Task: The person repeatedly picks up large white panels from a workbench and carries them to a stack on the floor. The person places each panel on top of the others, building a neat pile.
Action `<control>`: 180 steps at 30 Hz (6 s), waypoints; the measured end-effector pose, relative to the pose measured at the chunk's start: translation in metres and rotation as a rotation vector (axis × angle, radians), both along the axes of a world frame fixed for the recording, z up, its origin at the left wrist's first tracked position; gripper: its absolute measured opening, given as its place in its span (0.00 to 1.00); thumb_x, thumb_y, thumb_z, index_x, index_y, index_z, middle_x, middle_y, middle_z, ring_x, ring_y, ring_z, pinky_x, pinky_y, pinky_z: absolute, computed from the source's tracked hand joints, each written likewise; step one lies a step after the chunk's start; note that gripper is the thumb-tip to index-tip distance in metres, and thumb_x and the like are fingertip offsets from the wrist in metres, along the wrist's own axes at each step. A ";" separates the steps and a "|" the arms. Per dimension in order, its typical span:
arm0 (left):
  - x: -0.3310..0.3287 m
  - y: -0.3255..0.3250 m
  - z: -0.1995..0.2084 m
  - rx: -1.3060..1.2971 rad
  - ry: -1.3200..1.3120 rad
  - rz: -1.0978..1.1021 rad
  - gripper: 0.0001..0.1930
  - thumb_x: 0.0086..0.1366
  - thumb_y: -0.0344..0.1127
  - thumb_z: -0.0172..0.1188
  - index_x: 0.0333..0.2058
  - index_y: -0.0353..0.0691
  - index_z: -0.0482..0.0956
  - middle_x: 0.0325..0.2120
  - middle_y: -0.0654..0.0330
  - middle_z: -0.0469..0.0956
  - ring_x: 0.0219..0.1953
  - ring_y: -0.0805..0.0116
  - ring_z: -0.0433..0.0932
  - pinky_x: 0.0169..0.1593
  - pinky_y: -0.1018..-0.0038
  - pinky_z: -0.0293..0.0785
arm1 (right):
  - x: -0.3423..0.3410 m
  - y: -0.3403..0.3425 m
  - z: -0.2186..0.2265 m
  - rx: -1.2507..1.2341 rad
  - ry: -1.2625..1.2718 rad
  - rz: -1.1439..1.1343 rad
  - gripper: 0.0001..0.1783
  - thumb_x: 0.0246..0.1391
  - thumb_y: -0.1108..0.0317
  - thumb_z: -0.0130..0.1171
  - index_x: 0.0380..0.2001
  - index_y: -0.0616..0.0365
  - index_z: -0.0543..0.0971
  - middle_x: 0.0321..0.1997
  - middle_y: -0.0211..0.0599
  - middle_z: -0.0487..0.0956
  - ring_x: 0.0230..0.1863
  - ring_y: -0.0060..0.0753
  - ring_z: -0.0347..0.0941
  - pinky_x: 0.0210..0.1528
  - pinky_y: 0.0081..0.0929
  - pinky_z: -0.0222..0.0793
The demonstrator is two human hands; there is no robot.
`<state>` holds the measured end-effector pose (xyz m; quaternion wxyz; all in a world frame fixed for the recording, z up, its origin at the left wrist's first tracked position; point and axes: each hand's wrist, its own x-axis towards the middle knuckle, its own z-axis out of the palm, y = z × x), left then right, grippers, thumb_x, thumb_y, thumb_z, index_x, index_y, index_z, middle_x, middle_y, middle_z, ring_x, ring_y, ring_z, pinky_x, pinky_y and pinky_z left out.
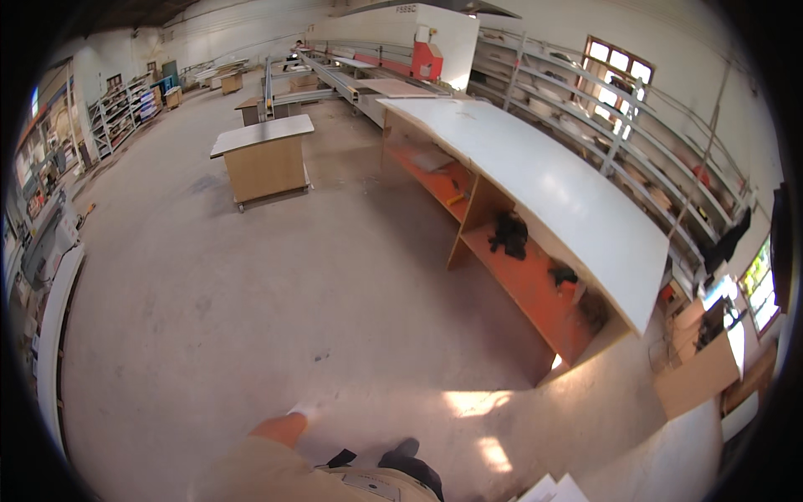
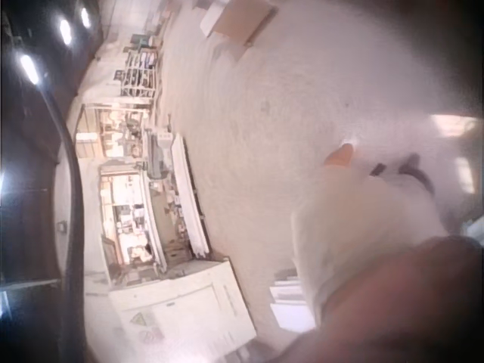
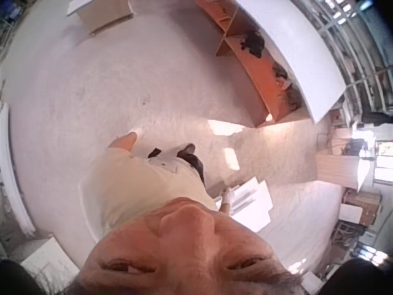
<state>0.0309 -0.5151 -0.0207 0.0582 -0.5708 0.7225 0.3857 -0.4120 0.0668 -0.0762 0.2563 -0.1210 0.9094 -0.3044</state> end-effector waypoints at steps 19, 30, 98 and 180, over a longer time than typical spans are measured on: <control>0.044 -0.213 -0.062 0.194 -0.159 0.120 0.17 0.72 0.44 0.58 0.49 0.37 0.81 0.38 0.51 0.86 0.39 0.51 0.85 0.45 0.55 0.81 | -0.127 -0.915 0.315 0.084 0.229 0.826 0.17 0.63 0.64 0.56 0.49 0.61 0.84 0.45 0.49 0.86 0.49 0.47 0.84 0.52 0.36 0.77; -0.018 -0.481 0.028 0.184 0.683 1.264 0.20 0.72 0.45 0.58 0.49 0.30 0.78 0.38 0.47 0.84 0.36 0.54 0.87 0.38 0.62 0.85 | -0.253 -1.195 0.385 -0.074 0.789 0.835 0.17 0.57 0.65 0.58 0.47 0.60 0.84 0.45 0.57 0.85 0.50 0.61 0.82 0.57 0.49 0.77; -0.586 -1.521 0.300 -0.900 0.635 -0.170 0.11 0.59 0.38 0.67 0.33 0.40 0.74 0.34 0.50 0.74 0.42 0.44 0.72 0.50 0.52 0.69 | -0.455 -1.695 0.377 0.392 0.691 -0.152 0.22 0.65 0.71 0.48 0.58 0.70 0.77 0.73 0.51 0.71 0.77 0.49 0.60 0.77 0.38 0.58; -0.837 -1.578 0.307 1.090 1.393 0.301 0.34 0.72 0.55 0.60 0.68 0.39 0.69 0.64 0.59 0.75 0.66 0.60 0.72 0.68 0.57 0.67 | -0.890 -1.853 0.443 0.230 0.362 0.100 0.31 0.70 0.50 0.52 0.24 0.70 0.73 0.21 0.32 0.72 0.30 0.28 0.68 0.36 0.36 0.64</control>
